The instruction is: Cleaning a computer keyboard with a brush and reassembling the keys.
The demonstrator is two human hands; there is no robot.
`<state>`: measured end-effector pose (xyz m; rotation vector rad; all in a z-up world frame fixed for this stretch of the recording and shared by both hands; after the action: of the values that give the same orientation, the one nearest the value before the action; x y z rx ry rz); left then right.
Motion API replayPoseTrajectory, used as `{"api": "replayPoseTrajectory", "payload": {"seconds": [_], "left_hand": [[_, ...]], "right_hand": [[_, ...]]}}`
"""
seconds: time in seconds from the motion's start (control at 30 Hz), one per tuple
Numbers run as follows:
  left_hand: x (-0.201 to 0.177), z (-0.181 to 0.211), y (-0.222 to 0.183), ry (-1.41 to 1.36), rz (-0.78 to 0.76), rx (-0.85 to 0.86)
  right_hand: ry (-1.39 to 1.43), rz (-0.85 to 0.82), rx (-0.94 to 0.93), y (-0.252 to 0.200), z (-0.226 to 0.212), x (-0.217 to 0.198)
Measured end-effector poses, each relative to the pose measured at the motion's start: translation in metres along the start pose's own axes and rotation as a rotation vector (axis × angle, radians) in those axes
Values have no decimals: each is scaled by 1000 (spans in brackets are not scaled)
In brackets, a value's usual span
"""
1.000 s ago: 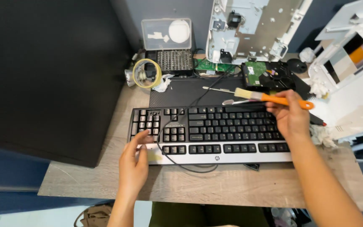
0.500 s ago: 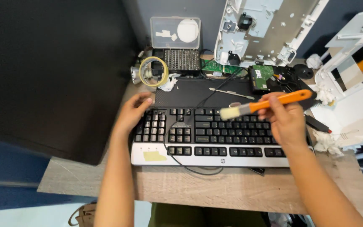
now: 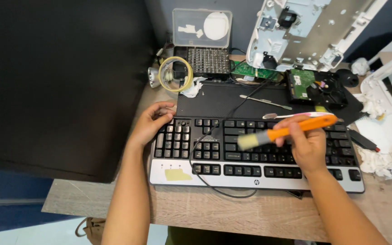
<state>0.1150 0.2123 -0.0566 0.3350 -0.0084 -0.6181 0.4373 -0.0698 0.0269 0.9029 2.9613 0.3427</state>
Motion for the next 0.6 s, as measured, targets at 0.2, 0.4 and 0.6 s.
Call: {"api": "replayPoseTrajectory", "payload": {"seconds": [0.2, 0.4, 0.6], "left_hand": [[5, 21, -4, -34, -24, -37], [1, 11, -2, -45, -33, 5], [-5, 3, -2, -3, -4, 11]], "right_hand": [[-180, 163, -43, -12, -31, -4], [-451, 175, -361, -19, -60, 3], [-313, 359, -521, -37, -137, -67]]}}
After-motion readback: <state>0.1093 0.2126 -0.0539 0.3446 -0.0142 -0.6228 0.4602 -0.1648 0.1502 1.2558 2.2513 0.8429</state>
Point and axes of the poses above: each hand's wrist, its own y-axis towards the middle knuckle, its own x-axis out of the palm, z = x × y, the point moved 9 cm from there along y, towards the middle knuckle, and after that the axes turned 14 degrees about x, right-handed, at the moved point
